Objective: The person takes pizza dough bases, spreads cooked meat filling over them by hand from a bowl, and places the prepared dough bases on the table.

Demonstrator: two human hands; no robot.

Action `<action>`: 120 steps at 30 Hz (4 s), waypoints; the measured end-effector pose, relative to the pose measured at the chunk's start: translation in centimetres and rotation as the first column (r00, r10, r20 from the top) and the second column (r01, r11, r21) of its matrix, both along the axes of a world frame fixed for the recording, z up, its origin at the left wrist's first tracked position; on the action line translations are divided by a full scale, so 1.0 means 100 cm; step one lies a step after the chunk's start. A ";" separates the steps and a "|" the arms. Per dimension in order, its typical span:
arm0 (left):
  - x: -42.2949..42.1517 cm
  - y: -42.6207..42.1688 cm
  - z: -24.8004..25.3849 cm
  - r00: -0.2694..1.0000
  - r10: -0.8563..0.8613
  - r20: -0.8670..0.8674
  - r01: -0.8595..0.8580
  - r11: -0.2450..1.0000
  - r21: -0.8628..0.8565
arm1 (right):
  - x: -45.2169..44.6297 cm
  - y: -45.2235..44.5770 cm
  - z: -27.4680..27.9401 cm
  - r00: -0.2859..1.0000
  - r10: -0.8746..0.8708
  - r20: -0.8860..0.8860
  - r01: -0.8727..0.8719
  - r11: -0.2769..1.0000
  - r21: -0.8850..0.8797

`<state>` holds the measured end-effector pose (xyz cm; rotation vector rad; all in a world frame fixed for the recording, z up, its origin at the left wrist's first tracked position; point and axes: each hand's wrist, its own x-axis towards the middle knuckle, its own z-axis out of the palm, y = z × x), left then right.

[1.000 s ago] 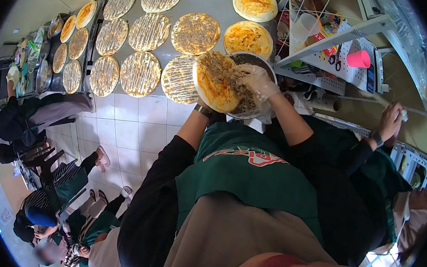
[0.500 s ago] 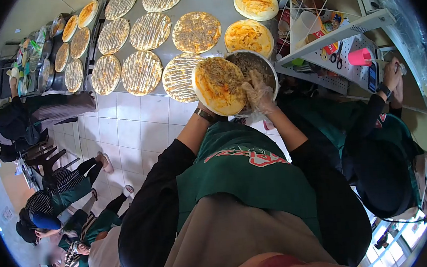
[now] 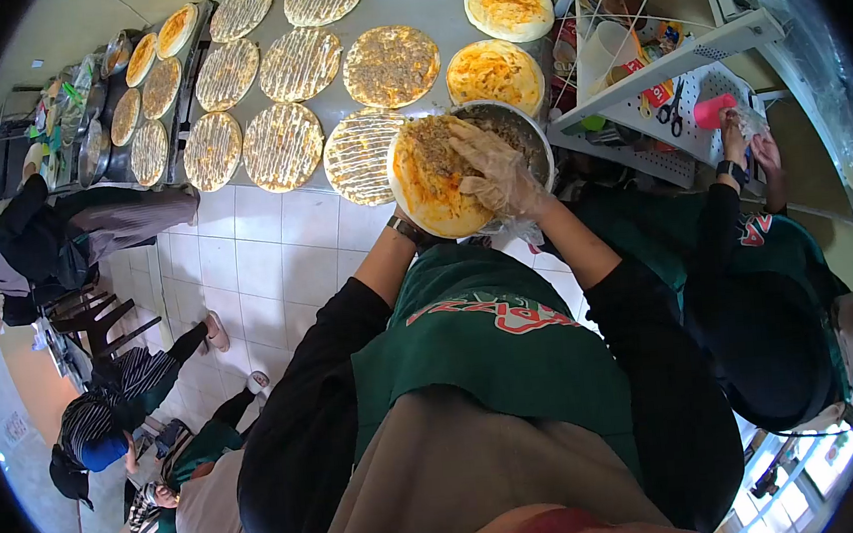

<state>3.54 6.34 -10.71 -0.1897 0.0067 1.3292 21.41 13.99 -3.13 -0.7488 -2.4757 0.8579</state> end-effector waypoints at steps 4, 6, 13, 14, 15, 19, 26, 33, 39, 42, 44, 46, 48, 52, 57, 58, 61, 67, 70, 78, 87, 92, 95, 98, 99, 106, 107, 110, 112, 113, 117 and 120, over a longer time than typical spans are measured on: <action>-0.003 0.002 -0.001 0.997 -0.036 -0.068 0.037 0.999 0.020 | 0.000 0.021 -0.044 0.947 -0.262 0.184 0.279 0.958 -0.070; -0.004 0.003 0.008 0.994 -0.055 -0.094 0.058 0.998 0.023 | 0.004 0.030 -0.054 0.852 -0.425 0.306 0.490 0.852 -0.182; 0.007 0.003 0.012 0.986 -0.127 -0.112 0.134 0.990 0.054 | -0.003 0.002 -0.009 0.984 -0.154 0.091 0.146 0.985 0.093; 0.007 0.004 0.008 0.987 -0.133 -0.090 0.141 0.986 0.090 | 0.005 0.007 -0.043 0.925 -0.343 0.162 0.351 0.936 -0.026; 0.007 0.005 0.007 0.987 -0.130 -0.095 0.139 0.986 0.091 | 0.010 0.012 -0.066 0.827 -0.502 0.252 0.543 0.830 -0.128; 0.012 0.005 0.005 0.999 -0.033 0.035 0.033 0.999 -0.013 | 0.012 -0.019 -0.010 0.971 -0.227 0.071 0.222 0.973 0.066; 0.001 0.008 -0.017 0.997 0.045 0.065 -0.044 0.999 -0.015 | 0.021 -0.054 -0.049 0.890 -0.455 -0.025 0.443 0.877 -0.184; -0.004 0.011 -0.001 0.987 0.093 -0.133 -0.062 0.973 0.221 | -0.010 -0.036 0.014 0.474 -0.869 0.140 -0.272 -0.296 -0.916; -0.004 0.016 0.020 0.993 -0.045 0.105 0.033 0.992 0.119 | 0.005 -0.011 -0.018 0.550 -0.830 -0.096 -0.334 -0.112 -0.936; -0.009 0.012 -0.001 0.759 -0.129 -0.638 0.061 0.990 -0.129 | 0.007 -0.003 -0.031 0.623 -0.768 -0.151 -0.222 0.012 -0.975; -0.015 0.009 0.001 0.788 -0.113 -0.606 0.050 0.992 -0.120 | 0.022 0.020 -0.088 0.665 -0.732 -0.146 -0.104 0.102 -0.989; -0.018 0.003 0.006 0.814 -0.102 -0.572 0.043 0.992 -0.115 | 0.038 0.044 -0.173 0.987 -0.148 -0.057 0.050 0.634 -0.772; -0.013 -0.001 0.006 0.837 -0.093 -0.539 0.037 0.993 -0.113 | 0.022 0.041 -0.090 0.936 -0.161 0.313 0.316 0.775 -0.547; -0.026 -0.010 0.012 0.879 -0.071 -0.472 0.023 0.994 -0.106 | -0.005 -0.002 -0.047 0.644 -0.281 0.712 0.282 0.952 0.121; -0.040 -0.006 0.013 0.922 -0.030 -0.385 -0.010 0.995 -0.103 | -0.022 -0.005 -0.095 0.634 -0.273 0.723 0.295 0.950 0.100; -0.040 -0.008 0.015 0.930 -0.024 -0.366 -0.014 0.995 -0.101 | -0.018 0.002 -0.125 0.705 -0.244 0.667 0.341 0.940 -0.017; -0.038 0.001 0.018 0.952 -0.002 -0.306 -0.025 0.996 -0.086 | 0.029 0.024 -0.248 0.903 -0.099 0.418 0.263 0.896 -0.358; -0.029 0.004 0.021 0.983 0.048 -0.175 -0.061 0.996 -0.070 | 0.001 0.034 -0.041 0.864 -0.357 0.355 0.470 0.320 -0.822; -0.025 0.003 0.012 0.997 0.002 -0.071 -0.001 1.000 0.010 | 0.003 0.028 -0.011 0.946 -0.325 -0.009 0.102 0.323 -0.941; -0.010 0.007 -0.006 0.997 0.012 -0.075 -0.014 0.999 -0.031 | -0.024 0.026 0.018 0.953 -0.296 0.067 0.282 0.784 -0.553; -0.015 -0.001 -0.001 0.999 0.042 0.035 -0.043 0.999 0.032 | 0.008 -0.017 -0.007 0.972 -0.172 0.162 0.175 0.985 -0.001; -0.015 -0.005 -0.013 0.999 0.010 0.044 -0.014 0.997 0.075 | 0.011 -0.017 -0.004 0.988 -0.141 0.056 0.140 0.990 0.022; -0.011 -0.008 -0.016 0.998 -0.023 0.055 0.017 0.995 0.099 | 0.009 -0.019 0.004 0.998 0.022 0.053 -0.030 0.988 0.149; -0.013 -0.009 -0.012 0.993 -0.029 -0.111 0.026 0.999 -0.026 | 0.017 -0.008 -0.037 0.979 -0.151 0.139 0.135 0.984 0.116; -0.014 -0.009 -0.012 0.993 -0.027 -0.115 0.025 0.999 -0.026 | 0.019 -0.005 -0.043 0.932 -0.327 0.159 0.333 0.943 -0.013; -0.005 0.000 -0.013 0.984 0.001 -0.176 -0.006 1.000 -0.029 | -0.002 -0.003 -0.005 0.964 -0.038 0.262 -0.025 0.972 0.233; -0.005 0.002 -0.012 0.981 0.011 -0.195 -0.017 1.000 -0.026 | -0.002 0.004 -0.022 0.965 -0.035 0.260 -0.027 0.972 0.233; -0.007 0.007 -0.010 0.967 0.039 -0.251 -0.045 0.999 -0.019 | 0.017 0.019 -0.068 0.861 -0.362 0.356 0.415 0.906 -0.082; -0.006 0.006 0.002 0.969 0.030 -0.244 -0.043 0.998 -0.049 | 0.012 0.006 -0.035 0.924 -0.295 0.242 0.305 0.952 -0.003; -0.005 0.004 0.005 0.971 0.020 -0.239 -0.040 0.996 -0.078 | 0.009 -0.004 -0.020 0.969 -0.210 0.131 0.200 0.976 0.088; -0.008 -0.001 0.000 0.976 0.015 -0.217 -0.032 0.997 -0.071 | 0.013 -0.024 -0.032 0.980 -0.154 0.125 0.124 0.968 0.218; -0.014 -0.005 -0.008 0.979 0.019 -0.204 -0.033 0.997 -0.064 | 0.017 -0.028 -0.071 0.799 -0.558 0.223 0.600 0.765 -0.235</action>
